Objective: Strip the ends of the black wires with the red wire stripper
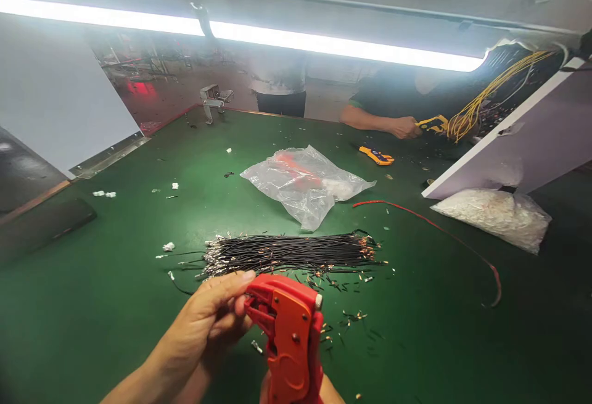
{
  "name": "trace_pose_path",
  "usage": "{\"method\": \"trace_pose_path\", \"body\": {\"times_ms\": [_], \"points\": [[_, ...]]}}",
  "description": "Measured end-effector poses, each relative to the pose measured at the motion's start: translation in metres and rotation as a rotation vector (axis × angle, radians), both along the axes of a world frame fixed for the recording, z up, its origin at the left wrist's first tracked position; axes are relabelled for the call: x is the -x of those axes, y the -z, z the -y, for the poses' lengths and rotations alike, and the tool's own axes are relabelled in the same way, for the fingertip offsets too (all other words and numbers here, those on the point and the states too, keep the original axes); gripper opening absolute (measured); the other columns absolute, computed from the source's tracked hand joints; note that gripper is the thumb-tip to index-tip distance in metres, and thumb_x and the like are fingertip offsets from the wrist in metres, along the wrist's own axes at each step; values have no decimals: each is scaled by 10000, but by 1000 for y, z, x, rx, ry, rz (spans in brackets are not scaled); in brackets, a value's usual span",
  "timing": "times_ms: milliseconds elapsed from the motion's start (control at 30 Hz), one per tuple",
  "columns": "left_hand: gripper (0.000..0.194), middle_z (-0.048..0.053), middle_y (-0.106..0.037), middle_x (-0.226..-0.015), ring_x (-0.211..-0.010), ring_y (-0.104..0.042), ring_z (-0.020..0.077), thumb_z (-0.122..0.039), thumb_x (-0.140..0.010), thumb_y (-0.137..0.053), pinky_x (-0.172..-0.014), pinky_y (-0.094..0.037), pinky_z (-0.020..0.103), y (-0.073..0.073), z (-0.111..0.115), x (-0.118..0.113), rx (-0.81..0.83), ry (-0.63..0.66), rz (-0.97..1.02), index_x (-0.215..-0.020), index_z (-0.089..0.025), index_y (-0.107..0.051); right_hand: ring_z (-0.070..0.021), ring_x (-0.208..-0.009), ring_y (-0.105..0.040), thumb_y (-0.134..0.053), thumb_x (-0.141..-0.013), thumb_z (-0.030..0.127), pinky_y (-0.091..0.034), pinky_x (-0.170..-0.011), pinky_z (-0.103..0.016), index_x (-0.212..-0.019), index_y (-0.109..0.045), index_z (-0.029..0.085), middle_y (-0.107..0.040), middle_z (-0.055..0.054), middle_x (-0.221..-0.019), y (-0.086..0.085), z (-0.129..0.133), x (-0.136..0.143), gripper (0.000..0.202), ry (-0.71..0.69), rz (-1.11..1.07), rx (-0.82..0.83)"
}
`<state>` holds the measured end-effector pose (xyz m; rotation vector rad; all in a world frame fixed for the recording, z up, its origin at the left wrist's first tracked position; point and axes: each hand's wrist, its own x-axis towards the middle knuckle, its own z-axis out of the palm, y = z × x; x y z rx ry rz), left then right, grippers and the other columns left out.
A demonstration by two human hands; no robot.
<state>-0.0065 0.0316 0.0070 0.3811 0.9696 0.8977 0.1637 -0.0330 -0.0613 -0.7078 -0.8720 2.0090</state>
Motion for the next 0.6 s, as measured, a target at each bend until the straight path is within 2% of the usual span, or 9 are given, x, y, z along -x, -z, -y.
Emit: {"method": "trace_pose_path", "body": {"times_ms": [100, 200, 267, 333, 433, 500, 533, 600], "points": [[423, -115, -278, -370, -448, -220, 53, -437, -617, -847, -520, -216, 206, -1, -1, 4, 30, -3, 11, -464, -188, -541, -217, -866, -692, -611, -952, 529, -587, -768, -399, -1107, -665, 173, -716, -60, -1056, 19, -17, 8, 392, 81, -2, -10], [415, -117, -275, -360, -440, -227, 54, -426, -613, -855, -535, -261, 212, -1, -2, 8, 55, -5, 40, -459, -187, -552, -234, -803, -660, -669, -765, 766, -566, -717, -368, -944, -692, 223, -714, -33, -833, 33, -27, 14, 572, 121, 2, -8], [429, -121, -258, -349, -421, -228, 51, -440, -617, -850, -534, -276, 217, -1, -1, 9, 67, 10, 68, -445, -186, -551, -227, -745, -637, -672, -689, 829, -555, -697, -350, -875, -692, 244, -691, -14, -748, 36, -30, 14, 615, 123, 7, -4], [437, -122, -259, -345, -409, -239, 48, -443, -616, -851, -533, -289, 216, -2, -1, 10, 85, 7, 95, -441, -186, -544, -200, -694, -619, -659, -680, 845, -550, -700, -340, -863, -689, 244, -688, 1, -754, 34, -30, 13, 628, 110, 11, -6], [439, -127, -267, -335, -389, -234, 40, -417, -589, -869, -514, -287, 208, -4, -2, 10, 121, -2, 116, -435, -185, -530, -183, -726, -646, -622, -814, 757, -562, -732, -354, -979, -688, 211, -715, -15, -894, 21, -24, 6, 575, 65, 21, -20], [436, -128, -270, -325, -372, -225, 39, -415, -588, -868, -501, -290, 209, -4, -3, 10, 128, 2, 122, -432, -186, -532, -199, -826, -686, -583, -957, 569, -579, -765, -389, -1109, -663, 171, -716, -54, -1032, 8, -15, 1, 433, 18, 32, -37], [437, -127, -272, -321, -365, -227, 40, -422, -597, -861, -500, -298, 213, -5, -4, 11, 119, 1, 125, -429, -189, -532, -210, -877, -696, -600, -980, 471, -589, -782, -404, -1153, -650, 166, -708, -68, -1092, 1, -9, -2, 354, -12, 39, -48], [438, -125, -280, -316, -360, -237, 44, -437, -628, -843, -517, -329, 221, -4, -5, 11, 93, -15, 136, -432, -194, -537, -229, -954, -698, -629, -982, 372, -601, -815, -427, -1206, -633, 169, -689, -82, -1178, -11, 2, -6, 303, -73, 50, -70]]}}
